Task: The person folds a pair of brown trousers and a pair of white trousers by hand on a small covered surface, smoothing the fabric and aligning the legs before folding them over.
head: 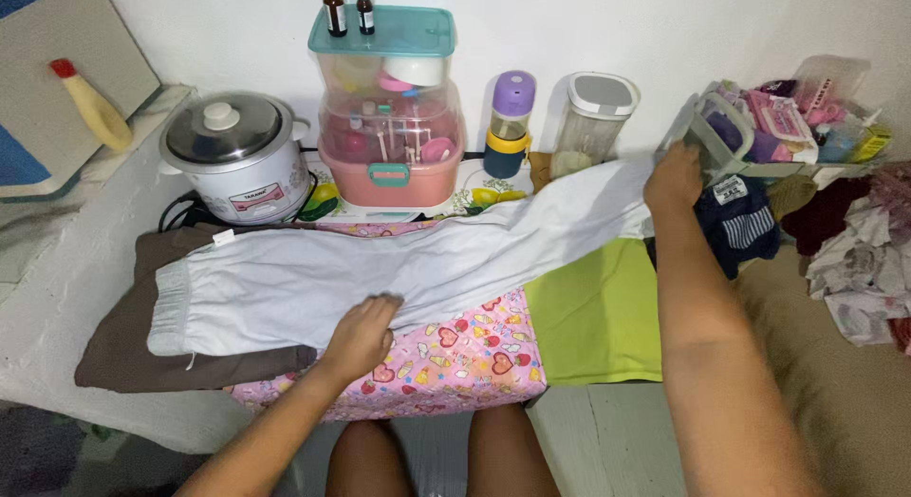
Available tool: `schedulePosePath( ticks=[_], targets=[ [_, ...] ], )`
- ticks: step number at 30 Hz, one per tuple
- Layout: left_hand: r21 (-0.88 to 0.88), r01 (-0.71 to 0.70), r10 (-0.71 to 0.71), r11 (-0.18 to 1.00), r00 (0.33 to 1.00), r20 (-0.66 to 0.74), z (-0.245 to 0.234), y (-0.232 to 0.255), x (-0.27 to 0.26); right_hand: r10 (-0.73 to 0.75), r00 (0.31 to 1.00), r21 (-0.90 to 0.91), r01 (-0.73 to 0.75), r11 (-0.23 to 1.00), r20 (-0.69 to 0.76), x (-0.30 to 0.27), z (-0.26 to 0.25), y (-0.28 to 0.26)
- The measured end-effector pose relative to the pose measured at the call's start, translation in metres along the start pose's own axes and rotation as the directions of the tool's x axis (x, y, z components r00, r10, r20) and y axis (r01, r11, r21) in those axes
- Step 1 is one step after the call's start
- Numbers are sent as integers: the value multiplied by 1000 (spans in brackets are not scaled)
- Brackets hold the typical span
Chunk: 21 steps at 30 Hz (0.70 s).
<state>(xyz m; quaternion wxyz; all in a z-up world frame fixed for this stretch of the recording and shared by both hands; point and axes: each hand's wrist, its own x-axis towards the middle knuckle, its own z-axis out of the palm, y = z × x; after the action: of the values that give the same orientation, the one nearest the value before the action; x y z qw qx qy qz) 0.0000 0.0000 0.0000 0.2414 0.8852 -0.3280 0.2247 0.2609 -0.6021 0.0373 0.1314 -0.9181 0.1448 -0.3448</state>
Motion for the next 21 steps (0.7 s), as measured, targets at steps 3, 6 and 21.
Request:
schedulePosePath(
  ticks=[3, 6, 21],
  targets=[
    [-105, 130, -141, 986, 985, -97, -12, 15, 3, -170, 984, -141, 176, 974, 52, -25, 19, 1],
    [-236, 558, -568, 796, 822, 29, -19, 16, 15, -57, 941, -125, 104, 987, 333, -77, 41, -31],
    [566, -95, -177, 819, 896, 407, -42, 19, 32, -564, 528, 105, 664, 740, 635, -180, -15, -173]
  ],
)
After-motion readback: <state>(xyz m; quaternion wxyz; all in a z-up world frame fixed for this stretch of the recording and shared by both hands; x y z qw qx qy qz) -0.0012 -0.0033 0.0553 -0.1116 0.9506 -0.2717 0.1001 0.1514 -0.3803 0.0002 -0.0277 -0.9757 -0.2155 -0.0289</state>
